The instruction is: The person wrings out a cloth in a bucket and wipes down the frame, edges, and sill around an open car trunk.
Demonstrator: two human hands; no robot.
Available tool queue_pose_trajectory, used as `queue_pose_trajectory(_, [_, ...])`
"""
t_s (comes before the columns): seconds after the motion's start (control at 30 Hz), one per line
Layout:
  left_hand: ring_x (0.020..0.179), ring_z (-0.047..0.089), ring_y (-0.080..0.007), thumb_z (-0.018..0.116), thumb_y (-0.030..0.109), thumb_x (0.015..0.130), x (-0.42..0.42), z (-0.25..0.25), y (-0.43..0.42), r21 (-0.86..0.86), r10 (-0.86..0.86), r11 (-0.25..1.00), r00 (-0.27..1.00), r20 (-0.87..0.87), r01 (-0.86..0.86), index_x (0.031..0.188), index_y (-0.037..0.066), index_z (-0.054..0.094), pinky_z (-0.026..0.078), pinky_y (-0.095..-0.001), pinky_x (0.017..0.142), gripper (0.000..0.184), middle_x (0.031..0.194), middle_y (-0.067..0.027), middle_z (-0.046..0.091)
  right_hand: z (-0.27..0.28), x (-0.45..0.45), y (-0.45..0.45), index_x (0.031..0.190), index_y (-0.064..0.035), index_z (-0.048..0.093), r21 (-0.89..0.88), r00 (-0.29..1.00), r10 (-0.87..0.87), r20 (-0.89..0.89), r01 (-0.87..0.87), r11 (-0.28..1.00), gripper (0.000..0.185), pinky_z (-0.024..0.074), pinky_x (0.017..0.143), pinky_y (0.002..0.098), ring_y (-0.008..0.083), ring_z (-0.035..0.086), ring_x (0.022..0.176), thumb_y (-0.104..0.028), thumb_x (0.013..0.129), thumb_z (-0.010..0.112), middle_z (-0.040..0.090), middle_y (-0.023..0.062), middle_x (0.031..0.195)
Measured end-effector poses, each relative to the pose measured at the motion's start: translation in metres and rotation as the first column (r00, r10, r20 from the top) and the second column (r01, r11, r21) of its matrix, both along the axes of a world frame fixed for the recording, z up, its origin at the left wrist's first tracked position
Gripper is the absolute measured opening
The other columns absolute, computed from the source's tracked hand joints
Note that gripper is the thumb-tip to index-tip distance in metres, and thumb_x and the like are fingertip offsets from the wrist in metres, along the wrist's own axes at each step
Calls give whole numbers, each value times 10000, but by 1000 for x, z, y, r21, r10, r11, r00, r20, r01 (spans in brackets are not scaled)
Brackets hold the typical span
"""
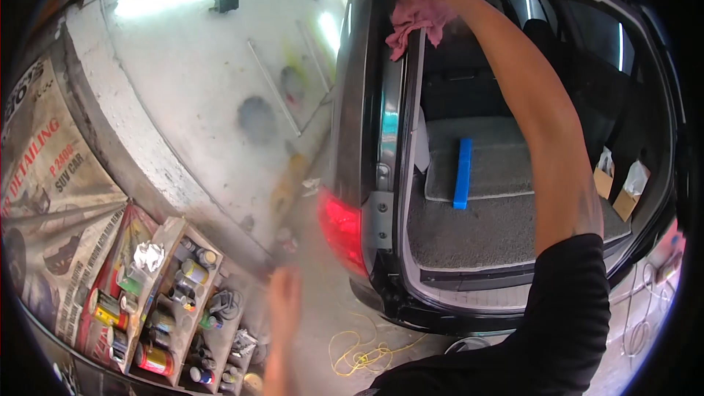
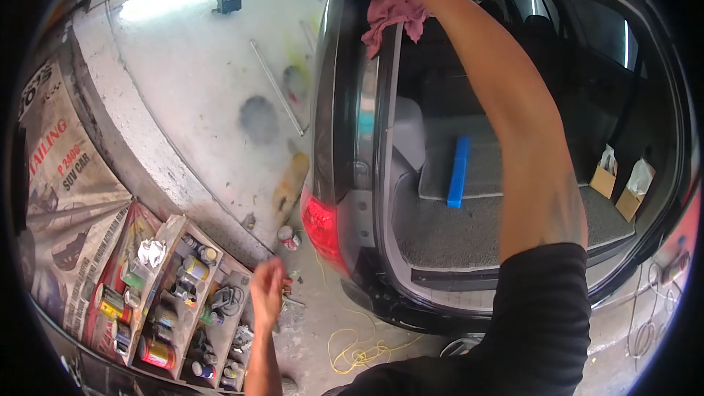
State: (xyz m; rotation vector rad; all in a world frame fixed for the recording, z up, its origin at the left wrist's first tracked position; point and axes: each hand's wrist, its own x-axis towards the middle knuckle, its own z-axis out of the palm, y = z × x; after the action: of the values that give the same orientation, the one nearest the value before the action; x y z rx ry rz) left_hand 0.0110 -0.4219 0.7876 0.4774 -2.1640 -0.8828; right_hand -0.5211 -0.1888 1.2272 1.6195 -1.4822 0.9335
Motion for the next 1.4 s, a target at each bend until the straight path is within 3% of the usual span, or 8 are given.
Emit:
queue_pose_trajectory(0.07, [1182, 637, -279, 604, 183, 1021, -53, 86, 11, -82, -78, 994, 996, -46, 74, 1216, -16, 674, 462, -414, 1056, 287, 1220, -165, 695, -18, 5, 23, 1262, 10, 655, 131, 943, 4, 333, -50, 990, 444, 545, 875, 339, 238, 719, 969, -56, 832, 566, 745, 146, 981])
queue_pose_trajectory(0.23, [959, 648, -141, 642, 126, 983, -199, 287, 21, -390, -377, 884, 887, -268, 258, 1291, -19, 654, 523, -291, 840, 341, 1119, -65, 704, -3, -31, 14, 1344, -20, 601, 112, 985, -173, -10, 173, 979, 540, 524, 953, 368, 278, 695, 1031, -68, 806, 586, 704, 187, 1118])
queue_pose_trajectory(0.33, [1085, 670, -238, 704, 164, 917, -292, 370, 25, -563, -510, 784, 787, -347, 260, 1454, 60, 551, 533, -370, 900, 569, 1335, -157, 640, 24, 3, 15, 877, 4, 733, 150, 989, -105, -107, 121, 981, 236, 529, 660, 381, 249, 672, 679, -125, 785, 558, 706, 144, 727])
queue_pose_trajectory(0.43, [1058, 681, -315, 709, 245, 905, -365, 411, 43, -545, -548, 777, 764, -340, 315, 1375, 55, 626, 523, -415, 920, 513, 1235, -188, 687, 37, 21, 6, 899, 7, 738, 174, 958, -286, -33, 287, 942, 232, 536, 680, 381, 244, 672, 690, -112, 780, 578, 709, 147, 727])
queue_pose_trajectory(0.73, [711, 640, -240, 677, 246, 933, -399, 418, 43, -591, -521, 755, 808, -276, 284, 966, -35, 745, 506, -392, 684, 291, 756, -133, 695, -30, 69, 52, 1288, -39, 654, 138, 879, -474, 58, 463, 876, 478, 538, 944, 386, 283, 713, 1015, -65, 812, 613, 730, 191, 1077])
queue_pose_trajectory(0.8, [766, 691, -398, 668, 300, 914, -396, 417, 48, -605, -465, 763, 844, -267, 229, 948, -32, 744, 531, -466, 747, 342, 794, -220, 713, -7, 51, 55, 1169, -36, 669, -5, 849, -528, -26, 528, 849, 383, 553, 841, 409, 304, 724, 945, -122, 798, 632, 731, 193, 986])
queue_pose_trajectory(0.93, [758, 698, -276, 649, 256, 889, -381, 428, 69, -639, -391, 726, 917, -81, 254, 890, -3, 749, 531, -415, 713, 278, 765, -174, 706, 36, 30, 55, 939, -19, 687, -206, 707, -679, -197, 648, 734, 267, 571, 742, 470, 387, 725, 867, -239, 789, 666, 722, 226, 864])
queue_pose_trajectory(1.4, [783, 740, -292, 678, 143, 812, -358, 350, 123, -952, 193, -154, 937, -291, -264, 866, 56, 722, 582, -440, 571, 111, 797, -134, 732, -8, 26, 51, 937, -42, 711, 13, 991, -110, -73, 112, 994, 178, 535, 716, 475, 416, 695, 843, -91, 772, 666, 723, 196, 889])
